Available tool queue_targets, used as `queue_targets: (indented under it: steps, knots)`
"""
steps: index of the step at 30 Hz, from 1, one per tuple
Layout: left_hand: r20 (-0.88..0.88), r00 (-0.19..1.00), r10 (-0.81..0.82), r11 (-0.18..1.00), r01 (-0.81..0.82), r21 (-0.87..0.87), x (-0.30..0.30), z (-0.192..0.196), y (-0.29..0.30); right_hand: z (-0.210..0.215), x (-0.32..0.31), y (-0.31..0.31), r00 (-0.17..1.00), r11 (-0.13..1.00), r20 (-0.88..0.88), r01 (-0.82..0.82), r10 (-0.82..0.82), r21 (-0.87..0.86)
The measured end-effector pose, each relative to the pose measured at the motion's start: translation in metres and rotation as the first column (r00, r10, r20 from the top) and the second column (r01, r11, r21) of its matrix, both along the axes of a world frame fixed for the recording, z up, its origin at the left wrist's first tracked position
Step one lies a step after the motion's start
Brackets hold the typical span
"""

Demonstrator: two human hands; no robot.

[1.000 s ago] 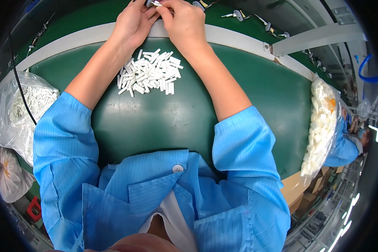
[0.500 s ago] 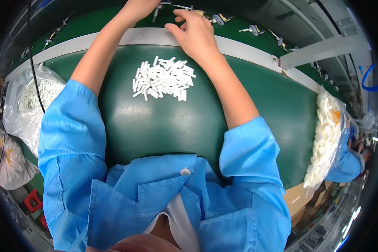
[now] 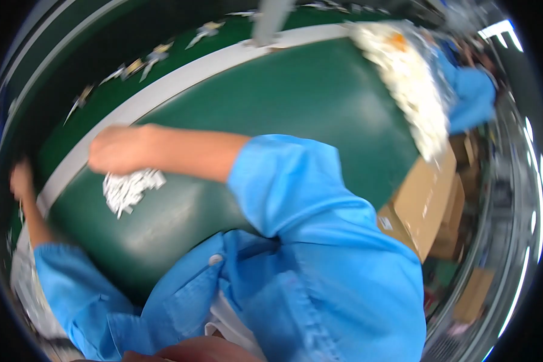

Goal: The person assembles small plastic components and electronic parts by hand, working on a factory assembly line.

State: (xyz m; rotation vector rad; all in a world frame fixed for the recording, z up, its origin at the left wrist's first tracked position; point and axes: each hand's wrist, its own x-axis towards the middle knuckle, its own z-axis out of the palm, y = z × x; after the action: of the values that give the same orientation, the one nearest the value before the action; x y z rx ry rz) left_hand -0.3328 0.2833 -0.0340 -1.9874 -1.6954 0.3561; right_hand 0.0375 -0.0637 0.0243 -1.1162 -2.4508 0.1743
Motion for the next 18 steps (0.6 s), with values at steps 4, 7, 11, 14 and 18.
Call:
queue_targets:
  steps: [4,7,11,14,18]
  knots:
    - [0.396,0.903,0.165,0.972,-0.217,0.09,-0.027,-0.047,0.01,-0.003,0.0,-0.007,1.0,0.999,0.026,-0.005,0.006,-0.041]
    - [0.547,0.803,-0.236,0.965,0.127,0.229,-0.044,-0.037,0.02,0.013,-0.019,-0.008,0.998,0.997,0.055,-0.029,0.032,-0.07]
    - [0.668,0.58,-0.466,0.878,0.398,0.266,0.023,-0.032,0.001,0.003,-0.022,-0.009,0.996,0.998,0.075,0.044,-0.041,-0.041]
    - [0.414,0.608,-0.677,0.733,0.506,0.455,0.01,-0.025,0.003,0.005,-0.029,-0.008,0.994,0.998,0.1,0.039,-0.035,-0.039]
    - [0.546,0.816,-0.188,0.982,0.159,0.1,0.017,-0.028,-0.004,-0.001,-0.025,-0.009,0.994,0.997,0.093,0.055,-0.049,-0.062]
